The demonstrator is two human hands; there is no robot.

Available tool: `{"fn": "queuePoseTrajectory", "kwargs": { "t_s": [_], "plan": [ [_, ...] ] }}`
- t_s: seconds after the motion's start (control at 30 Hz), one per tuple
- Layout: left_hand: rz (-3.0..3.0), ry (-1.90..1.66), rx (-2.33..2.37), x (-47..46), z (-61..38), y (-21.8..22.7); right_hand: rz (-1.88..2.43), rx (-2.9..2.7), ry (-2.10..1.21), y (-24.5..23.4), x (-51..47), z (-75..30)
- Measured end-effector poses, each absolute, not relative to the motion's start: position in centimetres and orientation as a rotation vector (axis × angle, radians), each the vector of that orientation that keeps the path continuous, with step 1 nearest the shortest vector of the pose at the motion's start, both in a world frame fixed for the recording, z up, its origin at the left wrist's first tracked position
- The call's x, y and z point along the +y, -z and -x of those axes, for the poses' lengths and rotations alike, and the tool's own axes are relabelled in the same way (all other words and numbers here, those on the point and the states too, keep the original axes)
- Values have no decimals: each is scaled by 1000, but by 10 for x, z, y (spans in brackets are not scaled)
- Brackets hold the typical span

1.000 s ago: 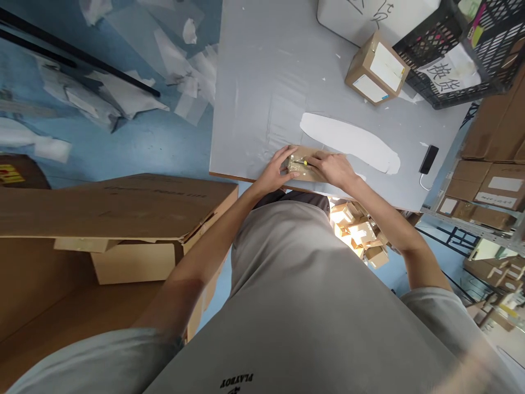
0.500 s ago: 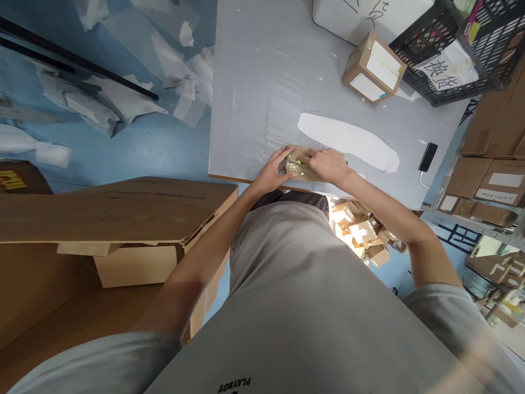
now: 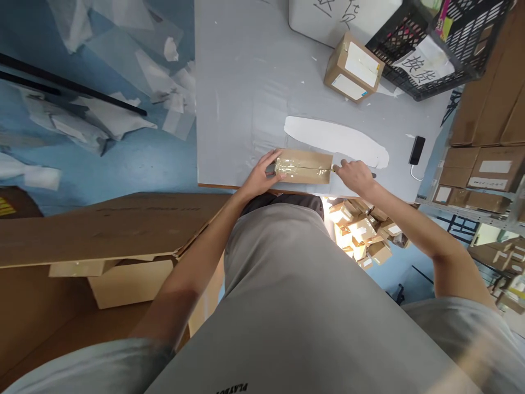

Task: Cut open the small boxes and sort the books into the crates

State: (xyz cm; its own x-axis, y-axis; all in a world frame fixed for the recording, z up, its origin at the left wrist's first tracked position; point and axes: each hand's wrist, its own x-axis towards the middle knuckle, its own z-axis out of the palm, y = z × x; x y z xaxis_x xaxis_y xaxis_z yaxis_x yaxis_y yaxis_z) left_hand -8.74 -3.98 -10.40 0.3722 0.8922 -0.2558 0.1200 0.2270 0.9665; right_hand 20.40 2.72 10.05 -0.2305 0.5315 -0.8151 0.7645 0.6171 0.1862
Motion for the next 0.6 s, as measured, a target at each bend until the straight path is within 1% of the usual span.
{"fn": "queuePoseTrajectory", "kwargs": {
  "t_s": [0.23, 0.3, 0.37, 0.43, 0.47, 0.53, 0.6],
  "plan": [
    [-1162, -698, 1080, -39, 93, 100, -1177, 1986, 353, -95, 2, -258],
    [-1130, -705, 1097, -40, 102, 101, -1311, 2076, 438, -91, -7, -269],
    [-1118, -730, 1126, -40, 112, 104, -1587, 2153, 576, -77, -18, -277],
    [-1125, -757, 1157, -39, 121, 106, -2008, 2106, 795, -52, -29, -276],
    [-1131, -764, 1172, -39, 126, 107, -2234, 1998, 951, -36, -34, -272],
    [-1135, -765, 1207, -38, 135, 109, -2594, 1604, 1366, -4, -43, -254],
    [-1127, -757, 1251, -38, 146, 110, -2757, 1202, 1714, 20, -50, -230]
  ]
}}
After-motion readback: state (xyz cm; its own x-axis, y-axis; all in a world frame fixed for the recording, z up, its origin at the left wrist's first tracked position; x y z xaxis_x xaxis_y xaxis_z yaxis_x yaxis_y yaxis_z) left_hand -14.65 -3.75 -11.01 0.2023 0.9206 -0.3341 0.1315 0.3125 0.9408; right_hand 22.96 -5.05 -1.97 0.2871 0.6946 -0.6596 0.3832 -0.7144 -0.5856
